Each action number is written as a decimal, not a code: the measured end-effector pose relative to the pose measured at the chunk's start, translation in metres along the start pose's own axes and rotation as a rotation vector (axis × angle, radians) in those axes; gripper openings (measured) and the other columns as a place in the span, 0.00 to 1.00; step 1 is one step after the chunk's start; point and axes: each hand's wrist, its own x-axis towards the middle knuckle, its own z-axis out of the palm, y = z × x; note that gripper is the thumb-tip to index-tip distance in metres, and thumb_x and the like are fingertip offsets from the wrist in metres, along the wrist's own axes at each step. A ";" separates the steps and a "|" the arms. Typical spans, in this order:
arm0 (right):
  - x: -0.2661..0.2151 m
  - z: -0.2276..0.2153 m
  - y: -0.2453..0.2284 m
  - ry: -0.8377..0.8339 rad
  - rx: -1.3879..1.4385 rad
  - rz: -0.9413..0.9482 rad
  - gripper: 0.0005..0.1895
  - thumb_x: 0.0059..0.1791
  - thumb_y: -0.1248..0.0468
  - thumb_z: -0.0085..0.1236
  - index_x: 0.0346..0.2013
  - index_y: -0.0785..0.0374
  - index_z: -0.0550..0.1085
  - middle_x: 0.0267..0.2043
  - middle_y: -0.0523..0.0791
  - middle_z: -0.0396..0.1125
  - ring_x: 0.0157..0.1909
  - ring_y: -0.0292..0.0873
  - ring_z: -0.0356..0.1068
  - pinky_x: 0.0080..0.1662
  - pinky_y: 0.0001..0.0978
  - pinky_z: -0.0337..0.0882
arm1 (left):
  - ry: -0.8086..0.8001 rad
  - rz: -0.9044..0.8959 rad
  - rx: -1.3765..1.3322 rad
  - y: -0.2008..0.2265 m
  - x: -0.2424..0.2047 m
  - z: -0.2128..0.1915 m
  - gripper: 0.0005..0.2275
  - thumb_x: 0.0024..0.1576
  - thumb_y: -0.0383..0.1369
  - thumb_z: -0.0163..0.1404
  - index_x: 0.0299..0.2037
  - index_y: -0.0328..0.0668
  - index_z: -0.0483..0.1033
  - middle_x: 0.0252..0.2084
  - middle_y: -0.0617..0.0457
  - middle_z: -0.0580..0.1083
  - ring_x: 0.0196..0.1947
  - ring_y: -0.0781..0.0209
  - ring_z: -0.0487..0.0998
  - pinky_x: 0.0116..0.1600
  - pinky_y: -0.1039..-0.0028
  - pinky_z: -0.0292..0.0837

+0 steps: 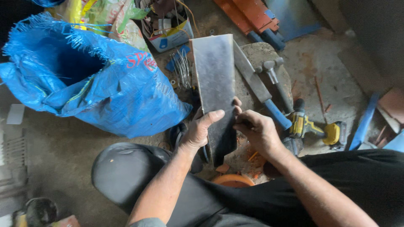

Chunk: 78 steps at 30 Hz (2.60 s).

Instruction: The person files a rectangular metal piece using a hand file, then uses a clamp to secure it to an orange board. The person continues filing the clamped piece and finishes by using an angle grinder to smooth the metal surface.

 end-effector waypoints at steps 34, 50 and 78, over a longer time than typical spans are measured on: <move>-0.003 -0.020 -0.025 -0.307 0.669 0.059 0.57 0.37 0.58 0.74 0.74 0.64 0.53 0.71 0.49 0.59 0.73 0.47 0.57 0.70 0.41 0.58 | 0.112 0.229 -0.364 0.039 0.023 0.000 0.23 0.66 0.40 0.48 0.69 0.42 0.61 0.55 0.40 0.72 0.52 0.48 0.75 0.61 0.54 0.73; -0.020 -0.012 -0.012 -0.095 0.247 -0.124 0.33 0.48 0.64 0.67 0.65 0.65 0.65 0.64 0.50 0.65 0.66 0.40 0.65 0.63 0.31 0.71 | 0.203 0.230 -0.328 0.043 0.020 -0.018 0.25 0.65 0.41 0.48 0.70 0.43 0.59 0.55 0.40 0.71 0.53 0.45 0.75 0.60 0.53 0.74; -0.016 -0.003 0.014 -0.113 0.690 0.005 0.21 0.52 0.72 0.57 0.59 0.66 0.65 0.54 0.51 0.71 0.46 0.44 0.76 0.48 0.37 0.79 | 0.077 0.317 -0.247 0.046 0.010 -0.006 0.28 0.63 0.38 0.53 0.73 0.45 0.57 0.58 0.38 0.70 0.53 0.46 0.75 0.60 0.55 0.73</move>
